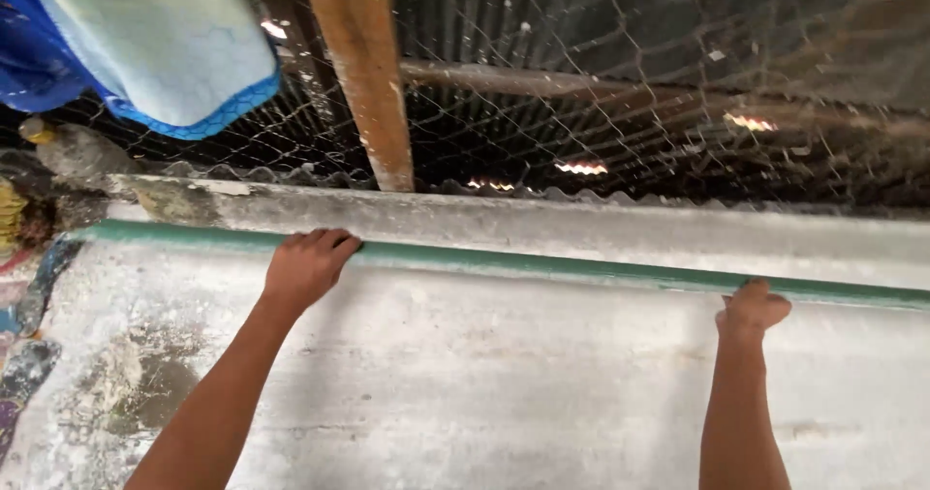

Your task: The person cleans a work surface using a scraper and a sponge to remove debris, then proceeds to mix gypsum powder with water in a bowl using their hands to prepare a casting material.

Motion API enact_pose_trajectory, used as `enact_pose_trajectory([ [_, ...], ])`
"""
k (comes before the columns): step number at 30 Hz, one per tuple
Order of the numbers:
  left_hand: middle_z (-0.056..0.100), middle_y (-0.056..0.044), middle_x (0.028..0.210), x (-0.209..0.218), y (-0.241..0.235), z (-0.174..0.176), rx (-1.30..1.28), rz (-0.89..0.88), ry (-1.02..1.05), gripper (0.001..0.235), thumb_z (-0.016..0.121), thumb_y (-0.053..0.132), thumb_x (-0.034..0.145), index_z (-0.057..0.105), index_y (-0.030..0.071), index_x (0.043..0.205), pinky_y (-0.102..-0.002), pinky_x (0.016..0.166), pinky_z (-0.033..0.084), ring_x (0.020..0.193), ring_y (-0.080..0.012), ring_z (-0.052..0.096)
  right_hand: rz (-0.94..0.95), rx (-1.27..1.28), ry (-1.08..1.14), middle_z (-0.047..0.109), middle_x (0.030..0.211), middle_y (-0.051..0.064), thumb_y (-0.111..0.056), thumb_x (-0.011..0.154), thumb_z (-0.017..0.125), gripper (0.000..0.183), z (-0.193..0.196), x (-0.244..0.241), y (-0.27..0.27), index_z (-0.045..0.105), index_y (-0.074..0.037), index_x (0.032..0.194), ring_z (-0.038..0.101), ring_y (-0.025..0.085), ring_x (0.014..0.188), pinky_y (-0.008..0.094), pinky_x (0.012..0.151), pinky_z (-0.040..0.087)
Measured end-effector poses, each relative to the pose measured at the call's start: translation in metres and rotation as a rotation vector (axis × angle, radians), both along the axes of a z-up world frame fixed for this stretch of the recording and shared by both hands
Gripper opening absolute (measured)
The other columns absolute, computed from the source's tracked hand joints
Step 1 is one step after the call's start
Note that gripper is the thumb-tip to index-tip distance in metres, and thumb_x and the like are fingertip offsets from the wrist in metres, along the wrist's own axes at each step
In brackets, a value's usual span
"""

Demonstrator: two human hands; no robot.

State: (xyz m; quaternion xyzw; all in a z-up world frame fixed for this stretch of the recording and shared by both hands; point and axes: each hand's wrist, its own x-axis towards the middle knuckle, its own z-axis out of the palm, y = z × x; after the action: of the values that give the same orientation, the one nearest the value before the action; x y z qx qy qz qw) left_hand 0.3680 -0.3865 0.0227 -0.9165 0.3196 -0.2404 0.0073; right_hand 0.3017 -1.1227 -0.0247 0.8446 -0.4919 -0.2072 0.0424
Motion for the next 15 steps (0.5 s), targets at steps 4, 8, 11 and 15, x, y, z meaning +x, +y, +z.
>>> enact_pose_trajectory([
  [4, 0.062, -0.012, 0.125, 0.030, 0.007, -0.018, 0.091, 0.057, 0.054, 0.040, 0.071, 0.011, 0.091, 0.064, 0.029, 0.126, -0.046, 0.087, 0.052, 0.101, -0.0315, 0.064, 0.400, -0.341, 0.551, 0.078, 0.103, -0.017, -0.062, 0.099, 0.048, 0.090, -0.018, 0.058, 0.005, 0.019, -0.014, 0.169, 0.066, 0.002, 0.068, 0.021, 0.058, 0.034],
  [8, 0.057, -0.011, 0.135, 0.042, 0.006, -0.021, 0.137, 0.148, -0.046, 0.080, 0.067, 0.008, 0.090, 0.040, 0.045, 0.156, -0.048, 0.097, 0.048, 0.112, -0.0325, 0.058, 0.435, -0.286, 0.553, 0.077, 0.118, -0.010, -0.062, 0.098, 0.052, 0.094, -0.013, 0.091, 0.020, 0.020, -0.008, 0.167, 0.071, 0.007, 0.085, 0.022, 0.068, 0.047],
  [11, 0.040, -0.014, 0.161, 0.058, -0.003, -0.020, 0.083, 0.201, -0.012, 0.085, 0.075, 0.038, 0.091, 0.028, 0.044, 0.161, -0.065, 0.114, 0.036, 0.144, -0.0398, 0.046, 0.463, -0.396, 0.553, 0.076, 0.080, -0.010, -0.077, 0.101, 0.018, 0.093, -0.038, 0.114, -0.015, 0.025, -0.011, 0.165, 0.055, 0.005, 0.054, 0.021, 0.050, 0.036],
  [15, 0.048, -0.015, 0.154, 0.084, -0.007, -0.062, -0.092, 0.218, 0.032, 0.071, 0.069, 0.048, 0.089, 0.041, 0.046, 0.155, -0.064, 0.116, 0.030, 0.144, -0.0385, 0.045, 0.645, -0.448, 0.319, 0.064, 0.144, 0.005, -0.080, 0.097, 0.024, 0.098, -0.117, 0.121, -0.095, 0.038, -0.008, 0.162, 0.063, 0.017, 0.123, 0.030, 0.091, 0.051],
])
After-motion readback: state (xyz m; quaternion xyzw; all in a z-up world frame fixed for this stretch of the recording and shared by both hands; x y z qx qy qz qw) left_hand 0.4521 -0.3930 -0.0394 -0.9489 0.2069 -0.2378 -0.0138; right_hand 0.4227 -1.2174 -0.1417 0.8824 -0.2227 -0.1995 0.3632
